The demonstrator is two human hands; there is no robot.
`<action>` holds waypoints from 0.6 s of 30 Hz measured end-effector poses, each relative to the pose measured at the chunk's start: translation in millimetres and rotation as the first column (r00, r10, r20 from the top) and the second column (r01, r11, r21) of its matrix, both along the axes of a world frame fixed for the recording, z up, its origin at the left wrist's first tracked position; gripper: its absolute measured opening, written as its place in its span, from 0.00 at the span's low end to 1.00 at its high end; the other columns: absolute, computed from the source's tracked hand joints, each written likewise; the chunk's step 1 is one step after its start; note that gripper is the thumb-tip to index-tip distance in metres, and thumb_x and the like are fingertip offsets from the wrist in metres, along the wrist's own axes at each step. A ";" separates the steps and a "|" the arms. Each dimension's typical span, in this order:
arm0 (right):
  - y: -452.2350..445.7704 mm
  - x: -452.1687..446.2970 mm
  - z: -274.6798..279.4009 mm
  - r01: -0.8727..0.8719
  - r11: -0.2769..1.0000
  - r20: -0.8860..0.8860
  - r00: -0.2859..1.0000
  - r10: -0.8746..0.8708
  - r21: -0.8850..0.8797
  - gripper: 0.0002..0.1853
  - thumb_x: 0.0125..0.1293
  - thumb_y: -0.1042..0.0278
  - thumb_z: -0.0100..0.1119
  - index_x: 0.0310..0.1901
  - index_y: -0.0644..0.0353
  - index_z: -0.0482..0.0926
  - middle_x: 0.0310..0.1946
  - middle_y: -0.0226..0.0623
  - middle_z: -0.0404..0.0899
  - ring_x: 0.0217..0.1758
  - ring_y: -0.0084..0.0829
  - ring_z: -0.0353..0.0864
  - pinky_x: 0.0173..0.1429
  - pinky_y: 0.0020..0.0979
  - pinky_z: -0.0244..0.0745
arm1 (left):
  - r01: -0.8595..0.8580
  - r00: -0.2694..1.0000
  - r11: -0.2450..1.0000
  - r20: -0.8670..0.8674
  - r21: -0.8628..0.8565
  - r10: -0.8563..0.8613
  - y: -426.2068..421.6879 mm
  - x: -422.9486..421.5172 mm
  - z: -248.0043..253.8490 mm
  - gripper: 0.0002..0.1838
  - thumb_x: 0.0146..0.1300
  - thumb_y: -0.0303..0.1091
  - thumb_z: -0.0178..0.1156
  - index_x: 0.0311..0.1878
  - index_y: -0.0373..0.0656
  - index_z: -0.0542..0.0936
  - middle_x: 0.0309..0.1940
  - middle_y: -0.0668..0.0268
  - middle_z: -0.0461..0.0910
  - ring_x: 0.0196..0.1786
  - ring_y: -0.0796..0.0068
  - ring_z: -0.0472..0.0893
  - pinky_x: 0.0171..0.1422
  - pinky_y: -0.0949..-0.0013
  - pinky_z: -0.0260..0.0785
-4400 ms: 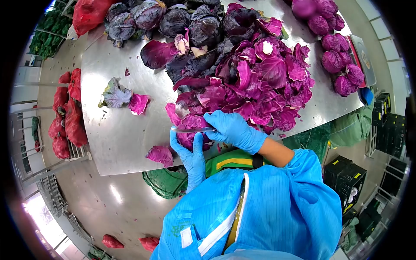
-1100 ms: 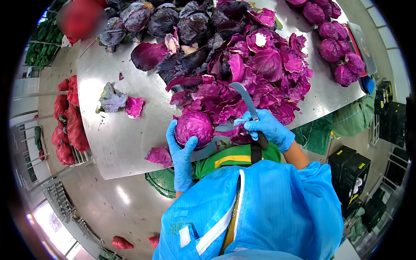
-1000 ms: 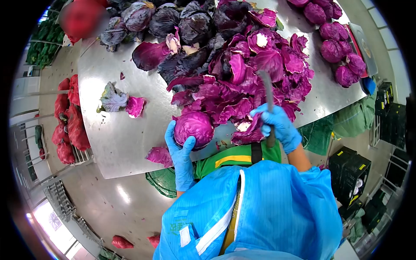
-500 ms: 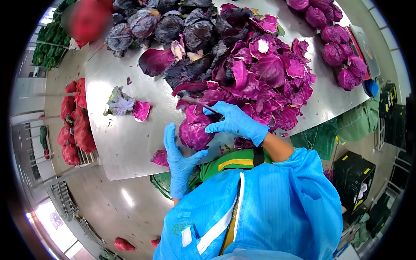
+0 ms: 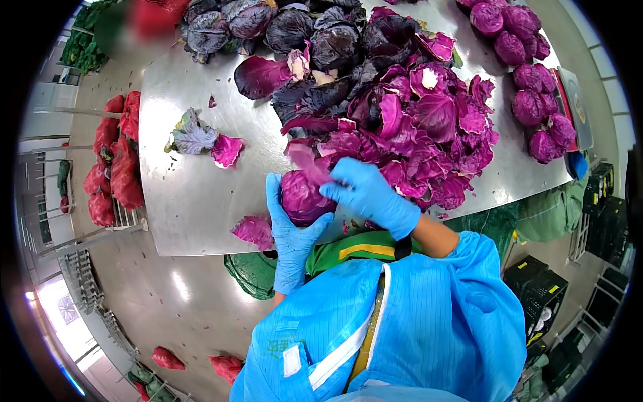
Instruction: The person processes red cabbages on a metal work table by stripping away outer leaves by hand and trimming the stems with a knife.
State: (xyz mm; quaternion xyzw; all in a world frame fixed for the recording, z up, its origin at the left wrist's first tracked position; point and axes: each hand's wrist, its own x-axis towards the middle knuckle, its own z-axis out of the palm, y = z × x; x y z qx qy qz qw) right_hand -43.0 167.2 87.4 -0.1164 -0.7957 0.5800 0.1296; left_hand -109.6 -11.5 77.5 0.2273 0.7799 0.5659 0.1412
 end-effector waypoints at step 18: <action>19.9 8.9 -15.5 -0.071 0.920 -0.080 0.991 0.110 0.385 0.34 0.57 0.62 0.67 0.66 0.56 0.69 0.44 0.38 0.77 0.42 0.34 0.81 0.38 0.32 0.78 | 0.216 0.965 0.952 -0.104 -0.216 -0.242 11.4 -43.3 5.2 0.56 0.35 0.46 0.81 0.70 0.41 0.63 0.63 0.52 0.69 0.64 0.55 0.71 0.68 0.57 0.64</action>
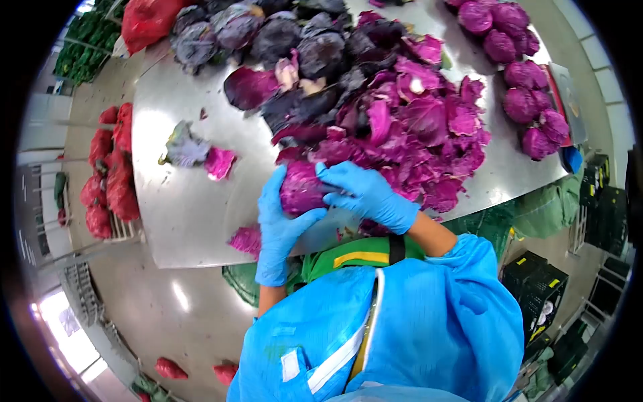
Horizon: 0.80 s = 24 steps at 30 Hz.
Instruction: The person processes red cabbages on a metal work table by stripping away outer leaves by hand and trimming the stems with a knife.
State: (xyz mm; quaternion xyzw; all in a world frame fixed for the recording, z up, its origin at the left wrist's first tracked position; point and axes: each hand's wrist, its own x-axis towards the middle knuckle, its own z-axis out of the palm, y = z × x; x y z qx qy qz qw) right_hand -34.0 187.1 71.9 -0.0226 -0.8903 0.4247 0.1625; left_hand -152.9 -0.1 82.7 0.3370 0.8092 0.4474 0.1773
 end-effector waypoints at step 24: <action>47.0 -5.2 29.4 0.328 0.926 -0.124 0.943 -0.309 0.188 0.39 0.57 0.52 0.69 0.68 0.59 0.66 0.53 0.45 0.74 0.50 0.43 0.79 0.51 0.36 0.78 | -0.045 0.930 0.996 -0.366 -0.073 0.015 -9.2 25.9 -1.6 0.59 0.37 0.40 0.80 0.73 0.42 0.56 0.70 0.50 0.58 0.72 0.49 0.61 0.75 0.56 0.58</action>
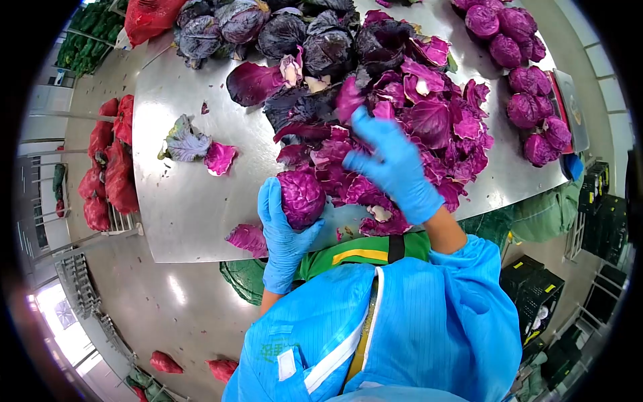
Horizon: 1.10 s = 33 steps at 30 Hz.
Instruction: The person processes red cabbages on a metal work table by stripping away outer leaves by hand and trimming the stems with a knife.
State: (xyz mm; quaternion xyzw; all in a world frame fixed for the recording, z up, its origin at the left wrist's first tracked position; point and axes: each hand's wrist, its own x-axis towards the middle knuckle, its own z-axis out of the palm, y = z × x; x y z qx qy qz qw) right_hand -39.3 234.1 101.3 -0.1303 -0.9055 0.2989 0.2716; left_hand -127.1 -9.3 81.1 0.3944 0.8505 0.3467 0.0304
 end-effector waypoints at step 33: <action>-39.7 -18.4 -13.1 -0.275 0.790 0.183 0.882 0.434 -0.549 0.39 0.56 0.41 0.66 0.64 0.59 0.71 0.48 0.46 0.76 0.51 0.44 0.78 0.55 0.36 0.74 | -0.172 0.523 0.918 0.823 0.358 -0.223 -13.3 -12.0 -0.2 0.60 0.30 0.39 0.78 0.72 0.37 0.60 0.68 0.56 0.65 0.67 0.61 0.70 0.73 0.59 0.61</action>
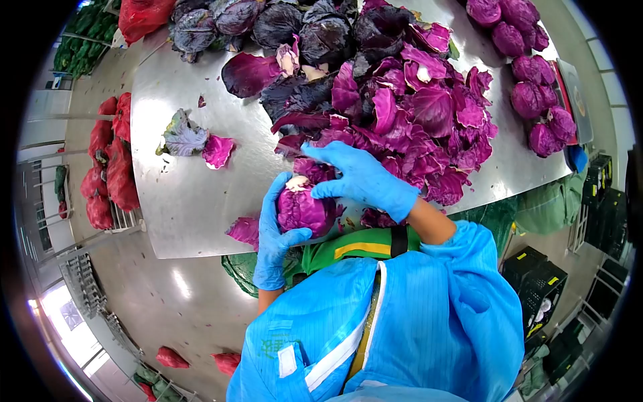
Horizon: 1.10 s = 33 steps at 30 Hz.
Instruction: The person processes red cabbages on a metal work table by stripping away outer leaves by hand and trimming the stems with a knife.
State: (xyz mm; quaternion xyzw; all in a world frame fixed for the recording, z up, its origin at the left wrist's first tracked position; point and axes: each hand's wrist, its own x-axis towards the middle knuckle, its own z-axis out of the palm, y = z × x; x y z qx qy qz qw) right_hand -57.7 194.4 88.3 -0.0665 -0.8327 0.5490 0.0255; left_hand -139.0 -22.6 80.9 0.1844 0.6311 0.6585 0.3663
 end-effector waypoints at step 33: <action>2.8 -2.9 22.8 -0.352 0.852 0.114 0.899 0.423 -0.387 0.37 0.58 0.52 0.70 0.69 0.50 0.68 0.65 0.39 0.71 0.65 0.35 0.71 0.69 0.34 0.64 | -0.022 0.625 0.988 0.773 0.152 -0.105 -23.0 20.2 -3.2 0.52 0.42 0.48 0.68 0.71 0.33 0.60 0.64 0.49 0.70 0.64 0.52 0.74 0.71 0.50 0.64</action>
